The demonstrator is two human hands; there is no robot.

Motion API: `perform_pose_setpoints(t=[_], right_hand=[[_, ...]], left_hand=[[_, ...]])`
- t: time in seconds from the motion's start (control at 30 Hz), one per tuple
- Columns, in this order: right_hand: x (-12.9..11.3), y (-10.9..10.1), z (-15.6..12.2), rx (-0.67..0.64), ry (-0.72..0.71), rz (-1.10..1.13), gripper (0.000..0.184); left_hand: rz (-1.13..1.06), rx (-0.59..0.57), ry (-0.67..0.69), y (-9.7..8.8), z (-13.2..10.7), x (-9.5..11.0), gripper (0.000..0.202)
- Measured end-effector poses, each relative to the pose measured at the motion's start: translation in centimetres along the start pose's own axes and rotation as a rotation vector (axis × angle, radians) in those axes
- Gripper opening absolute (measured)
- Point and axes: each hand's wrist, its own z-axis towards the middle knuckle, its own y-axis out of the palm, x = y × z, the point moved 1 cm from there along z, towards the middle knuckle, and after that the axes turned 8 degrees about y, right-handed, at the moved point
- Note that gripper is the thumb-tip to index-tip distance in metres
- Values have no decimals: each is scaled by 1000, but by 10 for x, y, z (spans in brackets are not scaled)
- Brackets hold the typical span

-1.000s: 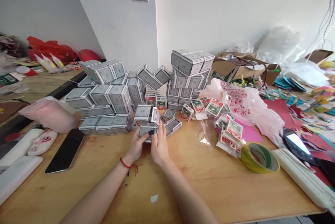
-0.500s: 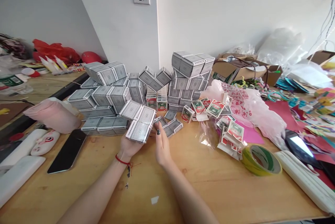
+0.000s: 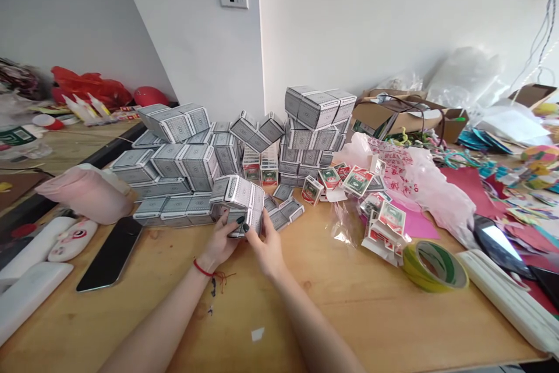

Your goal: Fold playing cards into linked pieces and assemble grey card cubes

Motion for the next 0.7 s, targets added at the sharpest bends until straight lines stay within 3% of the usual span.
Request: perform_pose_setpoints(t=[0.23,0.37,0.5,0.7], right_hand=[[-5,-2,2,-67,174,122,60],[-3,-6,6,-67,100,106,53],[1,-8,7,-51,34,86,52],[6,-9,9,-84,62,88,59]], left_hand=[[67,-104,-87,-6,3,2,32],[91,-200,-213,-12,5,2,24],[78,-170,-210,-15,6,0,20],[114,-177,-216,-11,2,-1,22]])
